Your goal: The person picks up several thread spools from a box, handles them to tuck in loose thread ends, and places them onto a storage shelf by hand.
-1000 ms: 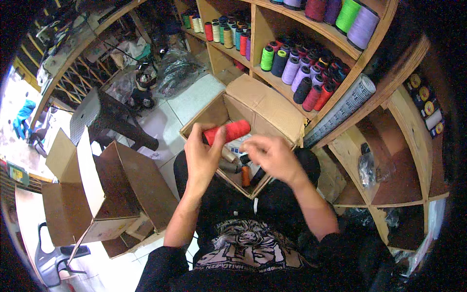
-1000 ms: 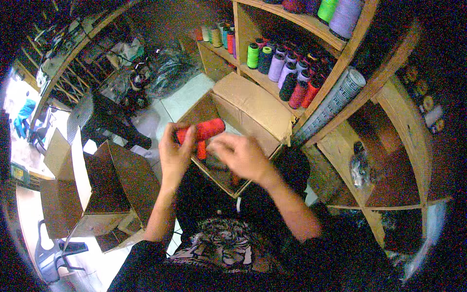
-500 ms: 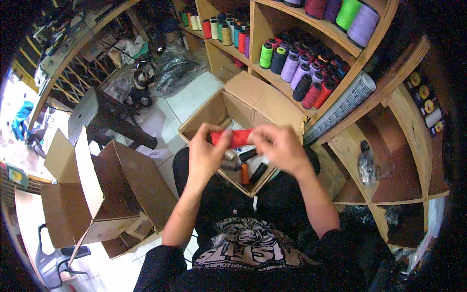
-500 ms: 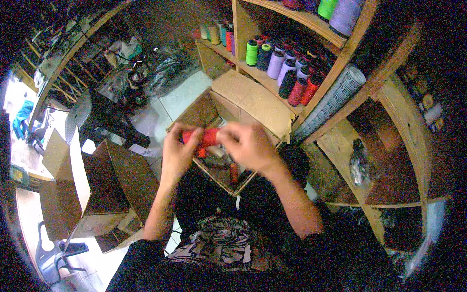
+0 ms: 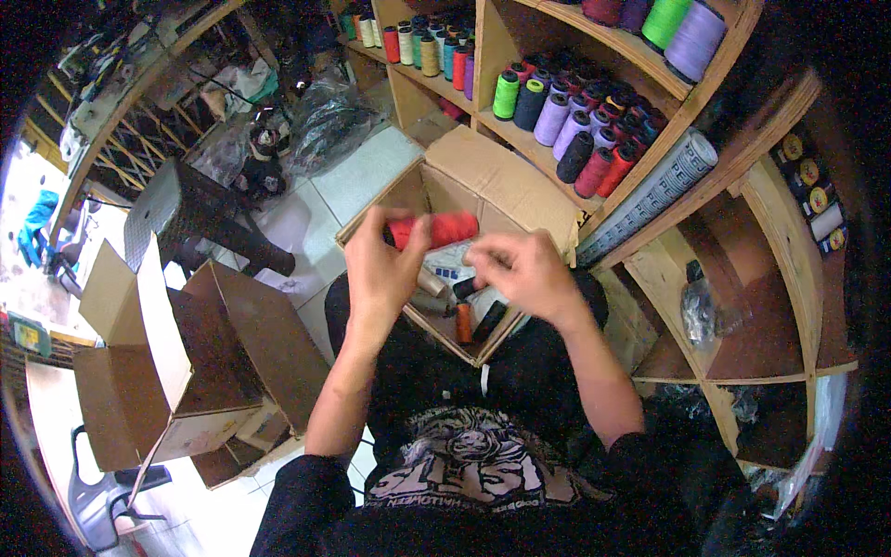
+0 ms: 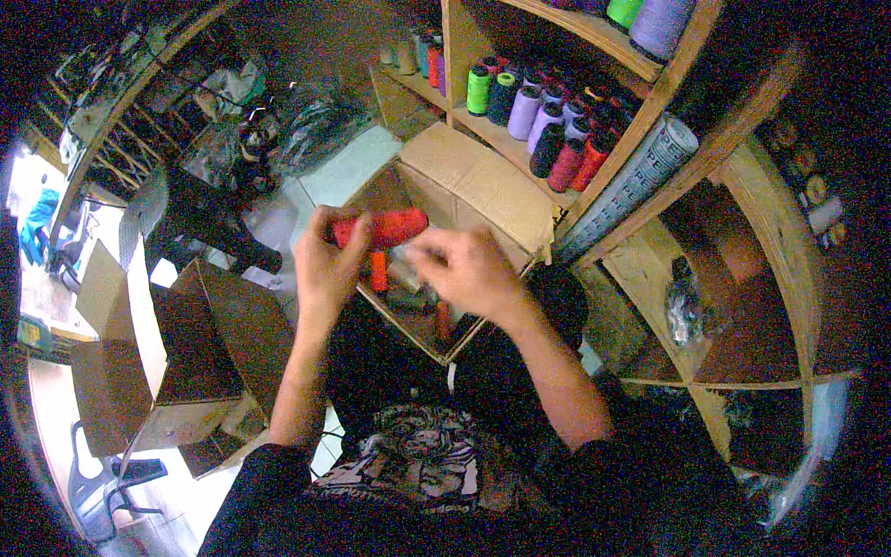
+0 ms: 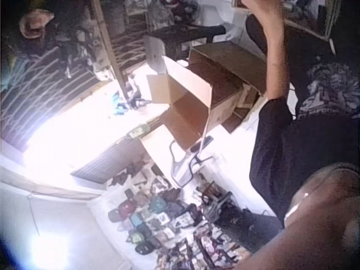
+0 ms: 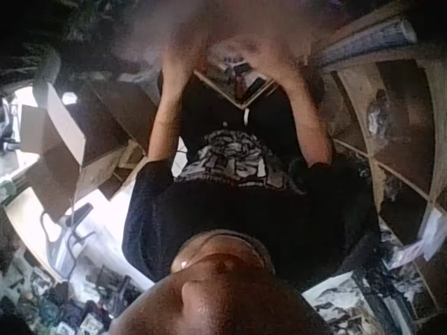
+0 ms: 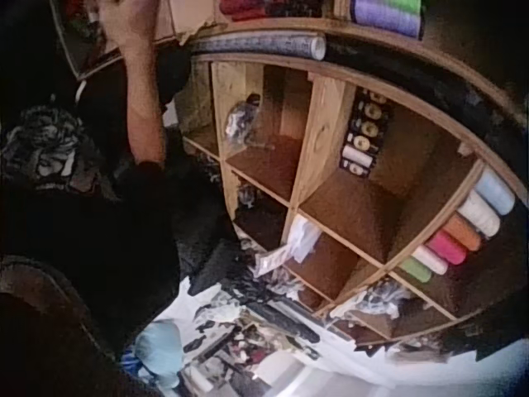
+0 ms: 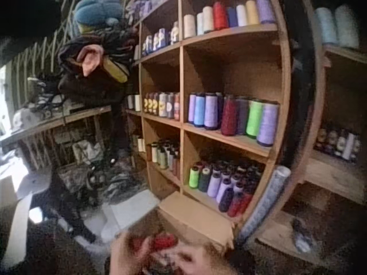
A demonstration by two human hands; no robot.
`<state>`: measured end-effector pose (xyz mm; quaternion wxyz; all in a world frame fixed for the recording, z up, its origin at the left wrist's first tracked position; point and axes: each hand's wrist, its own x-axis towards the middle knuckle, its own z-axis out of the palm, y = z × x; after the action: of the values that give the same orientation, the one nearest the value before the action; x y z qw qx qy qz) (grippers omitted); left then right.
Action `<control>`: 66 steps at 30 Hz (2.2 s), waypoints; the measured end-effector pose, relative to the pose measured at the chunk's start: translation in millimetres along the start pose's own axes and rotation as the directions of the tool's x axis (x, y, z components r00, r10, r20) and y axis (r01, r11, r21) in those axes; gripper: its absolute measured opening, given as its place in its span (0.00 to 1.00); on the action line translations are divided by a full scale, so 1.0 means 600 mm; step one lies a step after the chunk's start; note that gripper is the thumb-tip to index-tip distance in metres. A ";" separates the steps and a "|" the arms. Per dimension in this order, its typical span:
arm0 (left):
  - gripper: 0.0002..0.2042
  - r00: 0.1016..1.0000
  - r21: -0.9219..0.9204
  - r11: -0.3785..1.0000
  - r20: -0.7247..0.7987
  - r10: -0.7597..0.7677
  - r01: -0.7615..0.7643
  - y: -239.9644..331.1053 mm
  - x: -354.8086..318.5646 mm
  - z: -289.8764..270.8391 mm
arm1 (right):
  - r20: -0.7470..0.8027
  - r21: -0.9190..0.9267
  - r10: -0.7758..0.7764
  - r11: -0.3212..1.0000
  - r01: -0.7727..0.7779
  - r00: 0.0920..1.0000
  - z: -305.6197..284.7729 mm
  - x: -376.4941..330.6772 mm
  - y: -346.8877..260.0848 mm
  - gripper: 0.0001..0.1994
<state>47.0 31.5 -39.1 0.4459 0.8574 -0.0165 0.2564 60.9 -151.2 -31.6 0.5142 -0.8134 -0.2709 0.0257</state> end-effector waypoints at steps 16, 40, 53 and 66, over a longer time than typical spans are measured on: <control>0.11 0.952 -0.428 0.850 0.149 -0.269 0.307 0.042 0.011 -0.003 | -0.029 0.081 0.129 0.989 -0.126 0.991 0.017 -0.010 0.041 0.11; 0.10 0.978 -0.064 0.990 0.170 -0.117 0.130 0.037 0.011 0.005 | -0.093 -0.011 -0.026 1.000 0.025 0.995 -0.001 -0.019 0.006 0.07; 0.10 0.745 -0.299 0.866 0.657 -0.117 0.400 0.064 0.012 -0.049 | -0.102 0.057 -0.077 0.995 0.083 0.992 -0.037 0.014 0.033 0.09; 0.10 0.873 -0.688 0.537 0.374 -0.315 0.488 0.056 0.007 -0.009 | -0.112 -0.062 0.096 0.993 -0.103 0.989 -0.006 -0.010 0.021 0.08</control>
<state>39.6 16.4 -9.2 0.8078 0.5882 0.0294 0.0254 62.0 -161.3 -42.1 0.4986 -0.8429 -0.2021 -0.0021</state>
